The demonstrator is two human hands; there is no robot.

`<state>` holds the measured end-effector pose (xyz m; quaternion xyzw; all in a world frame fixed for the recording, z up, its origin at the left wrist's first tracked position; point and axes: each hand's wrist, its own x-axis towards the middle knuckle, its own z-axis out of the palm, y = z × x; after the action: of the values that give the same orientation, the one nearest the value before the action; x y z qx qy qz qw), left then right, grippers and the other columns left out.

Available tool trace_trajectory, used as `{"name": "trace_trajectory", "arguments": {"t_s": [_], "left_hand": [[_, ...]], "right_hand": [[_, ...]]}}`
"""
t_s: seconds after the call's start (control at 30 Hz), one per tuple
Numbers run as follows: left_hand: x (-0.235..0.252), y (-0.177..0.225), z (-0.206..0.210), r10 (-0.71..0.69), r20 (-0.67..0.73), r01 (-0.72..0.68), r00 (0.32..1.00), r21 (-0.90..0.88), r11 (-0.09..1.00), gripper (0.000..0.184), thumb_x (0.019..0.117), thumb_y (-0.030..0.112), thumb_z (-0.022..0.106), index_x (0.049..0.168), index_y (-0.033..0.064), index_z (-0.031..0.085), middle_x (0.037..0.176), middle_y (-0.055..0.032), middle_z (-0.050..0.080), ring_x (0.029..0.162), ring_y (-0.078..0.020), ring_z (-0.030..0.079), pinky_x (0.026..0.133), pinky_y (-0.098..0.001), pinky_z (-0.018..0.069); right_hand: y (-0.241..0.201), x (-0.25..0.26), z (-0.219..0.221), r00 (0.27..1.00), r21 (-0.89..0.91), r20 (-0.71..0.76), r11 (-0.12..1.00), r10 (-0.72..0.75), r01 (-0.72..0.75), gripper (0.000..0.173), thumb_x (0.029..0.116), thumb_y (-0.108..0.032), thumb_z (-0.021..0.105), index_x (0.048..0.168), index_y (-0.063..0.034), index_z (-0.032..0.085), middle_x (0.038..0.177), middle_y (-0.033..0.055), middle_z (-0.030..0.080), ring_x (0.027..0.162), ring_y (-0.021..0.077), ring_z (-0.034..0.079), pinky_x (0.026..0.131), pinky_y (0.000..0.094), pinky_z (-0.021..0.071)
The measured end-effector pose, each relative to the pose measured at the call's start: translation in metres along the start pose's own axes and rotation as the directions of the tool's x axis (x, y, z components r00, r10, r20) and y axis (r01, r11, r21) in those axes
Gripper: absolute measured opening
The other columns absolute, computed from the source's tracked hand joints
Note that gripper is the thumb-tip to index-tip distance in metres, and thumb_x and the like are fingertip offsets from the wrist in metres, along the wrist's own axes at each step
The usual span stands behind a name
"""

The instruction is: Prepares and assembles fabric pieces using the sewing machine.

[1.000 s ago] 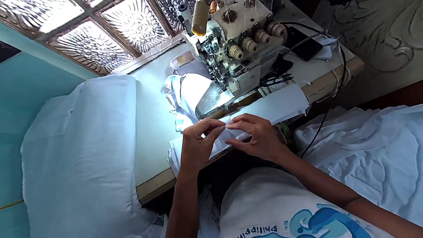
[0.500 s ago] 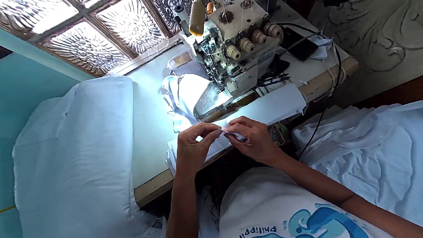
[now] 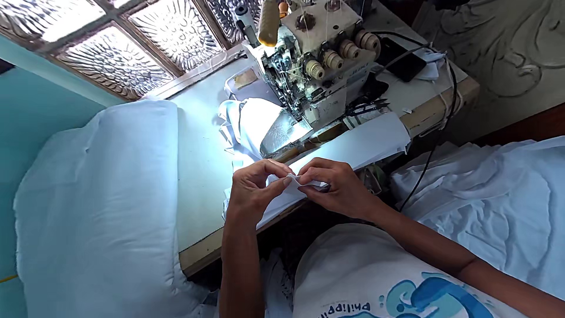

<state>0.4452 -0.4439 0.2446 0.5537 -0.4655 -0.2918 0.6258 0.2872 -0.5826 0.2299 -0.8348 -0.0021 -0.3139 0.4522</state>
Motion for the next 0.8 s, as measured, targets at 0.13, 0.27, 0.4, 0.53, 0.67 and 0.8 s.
{"name": "trace_trajectory", "arguments": {"t_s": [0.13, 0.27, 0.4, 0.53, 0.67, 0.8], "left_hand": [[-0.001, 0.002, -0.004, 0.017, -0.113, -0.021, 0.993, -0.030, 0.999, 0.014, 0.0875, 0.006, 0.072, 0.090, 0.0190, 0.074, 0.094, 0.0071, 0.073, 0.092, -0.0058, 0.070, 0.083, -0.0234, 0.0584], [0.000, -0.001, -0.006, 0.048, -0.194, -0.059, 0.980, -0.051, 0.997, 0.015, 0.0869, 0.006, 0.072, 0.089, 0.0209, 0.073, 0.094, 0.0081, 0.073, 0.092, -0.0053, 0.069, 0.085, -0.0233, 0.0580], [0.006, -0.004, 0.001, 0.070, -0.232, -0.100, 0.970, -0.121, 0.988, 0.017, 0.0887, 0.003, 0.069, 0.092, 0.0200, 0.071, 0.095, 0.0060, 0.072, 0.093, -0.0076, 0.070, 0.087, -0.0258, 0.0585], [0.018, -0.002, 0.013, 0.074, -0.339, -0.082, 0.938, -0.011, 0.997, 0.028, 0.0913, -0.005, 0.058, 0.106, 0.0183, 0.062, 0.099, 0.0096, 0.068, 0.088, -0.0031, 0.067, 0.081, -0.0222, 0.0583], [0.055, -0.012, 0.017, 0.241, -0.437, -0.036, 0.866, 0.427, 0.903, 0.023, 0.0882, -0.004, 0.063, 0.111, -0.0025, 0.057, 0.095, 0.0016, 0.065, 0.082, 0.0026, 0.062, 0.073, -0.0145, 0.0532], [0.092, -0.033, 0.012, 0.322, -0.363, 0.047, 0.875, 0.724, 0.688, 0.019, 0.0927, 0.003, 0.060, 0.109, -0.0055, 0.067, 0.095, -0.0125, 0.069, 0.083, -0.0095, 0.064, 0.077, -0.0228, 0.0510]], "right_hand": [[0.002, -0.001, -0.007, 0.998, -0.001, 0.026, 0.998, 0.062, -0.062, 0.007, 0.0880, -0.005, 0.073, 0.092, -0.0002, 0.077, 0.095, 0.0087, 0.072, 0.087, 0.0094, 0.068, 0.076, 0.0200, 0.0560], [-0.001, -0.004, -0.012, 0.995, -0.002, -0.024, 0.995, 0.101, -0.101, 0.007, 0.0882, -0.006, 0.074, 0.091, -0.0007, 0.078, 0.097, 0.0083, 0.073, 0.091, 0.0073, 0.069, 0.080, 0.0175, 0.0561], [-0.005, -0.001, -0.011, 0.988, 0.020, -0.121, 0.995, 0.100, -0.098, 0.005, 0.0845, -0.005, 0.077, 0.086, -0.0007, 0.075, 0.094, 0.0077, 0.072, 0.090, 0.0065, 0.068, 0.079, 0.0161, 0.0551], [-0.002, 0.008, -0.003, 0.970, -0.028, -0.223, 0.994, 0.093, -0.102, 0.007, 0.0837, -0.003, 0.075, 0.082, -0.0002, 0.069, 0.085, 0.0085, 0.071, 0.080, 0.0098, 0.067, 0.071, 0.0199, 0.0545], [0.008, 0.026, 0.003, 0.962, -0.248, -0.270, 0.962, 0.048, -0.118, 0.007, 0.0885, -0.002, 0.072, 0.088, -0.0008, 0.066, 0.080, 0.0103, 0.069, 0.071, 0.0193, 0.070, 0.059, 0.0328, 0.0562], [0.022, 0.041, 0.004, 0.959, -0.425, -0.282, 0.894, 0.022, -0.145, 0.004, 0.0935, -0.002, 0.067, 0.096, -0.0025, 0.064, 0.076, 0.0102, 0.064, 0.064, 0.0232, 0.064, 0.053, 0.0365, 0.0510]]}}
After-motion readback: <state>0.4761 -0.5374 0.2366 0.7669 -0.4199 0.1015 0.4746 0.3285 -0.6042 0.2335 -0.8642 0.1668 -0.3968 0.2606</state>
